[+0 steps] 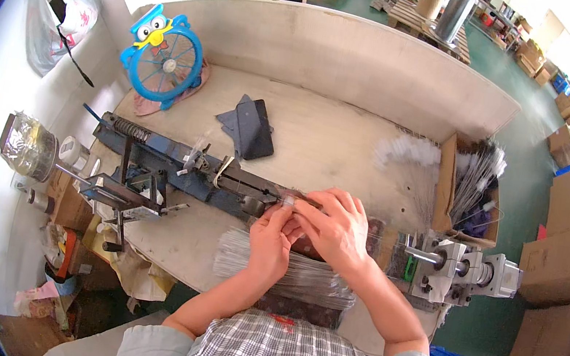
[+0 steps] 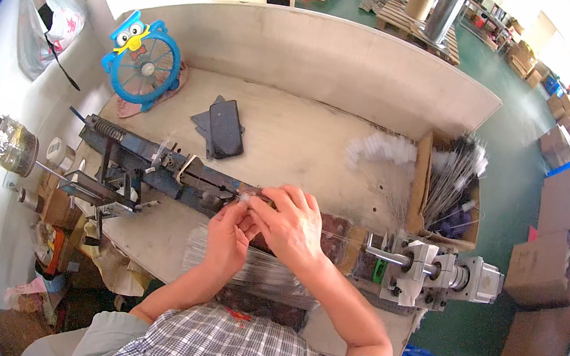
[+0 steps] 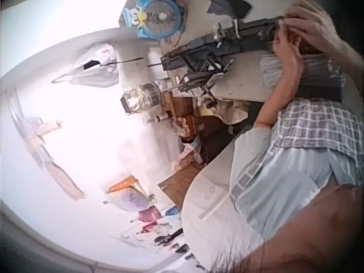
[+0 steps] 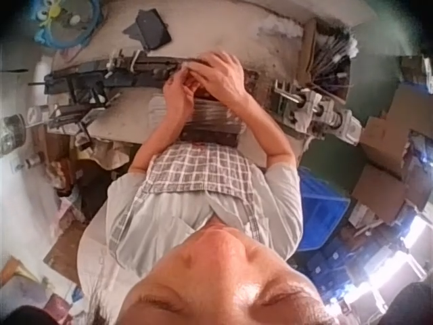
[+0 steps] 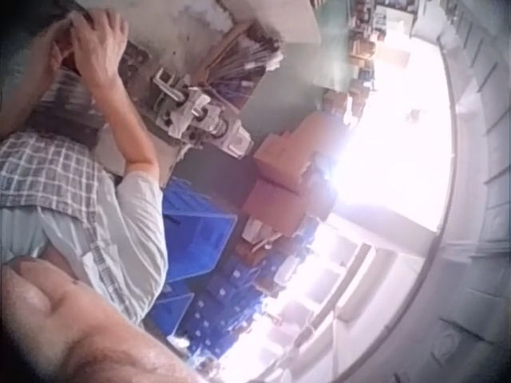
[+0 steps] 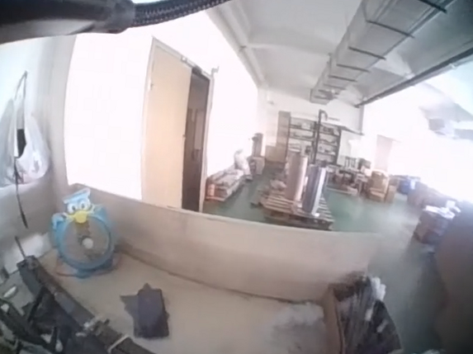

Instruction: The recorder is using a manual assembly machine to insert bristles into tubes and applying adhesive.

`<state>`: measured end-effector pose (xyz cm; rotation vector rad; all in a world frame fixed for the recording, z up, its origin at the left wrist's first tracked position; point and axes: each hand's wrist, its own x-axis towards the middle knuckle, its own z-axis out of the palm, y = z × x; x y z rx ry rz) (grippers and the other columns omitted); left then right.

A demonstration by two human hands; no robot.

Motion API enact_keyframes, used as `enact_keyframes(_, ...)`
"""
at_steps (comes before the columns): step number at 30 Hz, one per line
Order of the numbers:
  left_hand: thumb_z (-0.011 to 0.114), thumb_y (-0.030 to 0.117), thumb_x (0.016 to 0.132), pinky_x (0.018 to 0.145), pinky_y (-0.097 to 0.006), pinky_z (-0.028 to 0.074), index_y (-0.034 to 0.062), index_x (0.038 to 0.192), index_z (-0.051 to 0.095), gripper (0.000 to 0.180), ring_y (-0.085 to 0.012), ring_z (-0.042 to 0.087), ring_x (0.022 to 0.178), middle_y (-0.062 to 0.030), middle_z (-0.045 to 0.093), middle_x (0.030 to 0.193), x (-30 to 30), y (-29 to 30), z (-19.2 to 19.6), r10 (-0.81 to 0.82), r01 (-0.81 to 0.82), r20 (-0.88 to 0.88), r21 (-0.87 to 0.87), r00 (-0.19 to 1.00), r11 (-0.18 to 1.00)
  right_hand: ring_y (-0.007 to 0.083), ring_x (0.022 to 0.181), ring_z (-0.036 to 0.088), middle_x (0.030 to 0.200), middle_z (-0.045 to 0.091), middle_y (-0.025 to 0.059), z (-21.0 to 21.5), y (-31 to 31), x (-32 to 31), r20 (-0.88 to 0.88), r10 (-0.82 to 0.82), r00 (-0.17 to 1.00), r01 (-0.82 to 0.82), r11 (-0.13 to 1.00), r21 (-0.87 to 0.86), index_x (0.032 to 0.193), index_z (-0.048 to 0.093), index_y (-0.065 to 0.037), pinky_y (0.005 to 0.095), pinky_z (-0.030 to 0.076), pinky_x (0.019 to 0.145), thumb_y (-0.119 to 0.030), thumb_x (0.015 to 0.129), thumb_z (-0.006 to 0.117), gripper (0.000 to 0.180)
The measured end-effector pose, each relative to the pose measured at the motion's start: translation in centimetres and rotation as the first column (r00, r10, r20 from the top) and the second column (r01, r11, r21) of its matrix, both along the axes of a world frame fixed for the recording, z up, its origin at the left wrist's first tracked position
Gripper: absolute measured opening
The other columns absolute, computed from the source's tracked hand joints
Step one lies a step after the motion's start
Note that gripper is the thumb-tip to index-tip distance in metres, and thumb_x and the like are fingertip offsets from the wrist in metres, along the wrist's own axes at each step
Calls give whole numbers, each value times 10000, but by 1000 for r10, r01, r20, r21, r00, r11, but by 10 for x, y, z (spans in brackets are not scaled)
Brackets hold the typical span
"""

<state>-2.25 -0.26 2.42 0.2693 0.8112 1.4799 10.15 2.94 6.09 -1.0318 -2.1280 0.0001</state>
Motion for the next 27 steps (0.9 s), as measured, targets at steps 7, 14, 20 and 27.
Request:
enact_keyframes(7,562,106,903,788,-293,507,10,1019,589,153,-146,633,851,-76,641,965,5,-1,-6,-12,15,-54,53,998,998,205,912,576,929,618,1,0,-3,16,-18,-4,1000,3,1000,-29,878,685,-160,359,451,760,-206,675,720,211)
enact_keyframes(14,548,78,898,780,-292,504,6,1039,584,163,-152,636,845,-75,644,961,2,1,-5,9,-10,-13,-11,1000,1000,209,905,581,950,621,0,-6,0,9,-16,38,999,-39,998,-47,932,680,-156,359,454,727,-166,680,716,254)
enact_keyframes(20,529,121,912,774,-290,507,31,1021,590,154,-149,639,829,-64,647,949,2,-1,-3,2,-3,56,7,998,1000,208,889,588,934,626,0,0,0,8,-5,54,999,-54,996,-64,931,685,-137,356,460,715,-144,672,730,263)
enact_keyframes(27,523,122,911,776,-287,511,37,996,594,140,-143,635,834,-52,644,944,0,-1,-1,-3,3,148,5,989,1000,206,854,597,907,633,1,-6,-1,3,-40,7,999,-8,1000,-27,910,689,-127,348,464,702,-128,659,737,256)
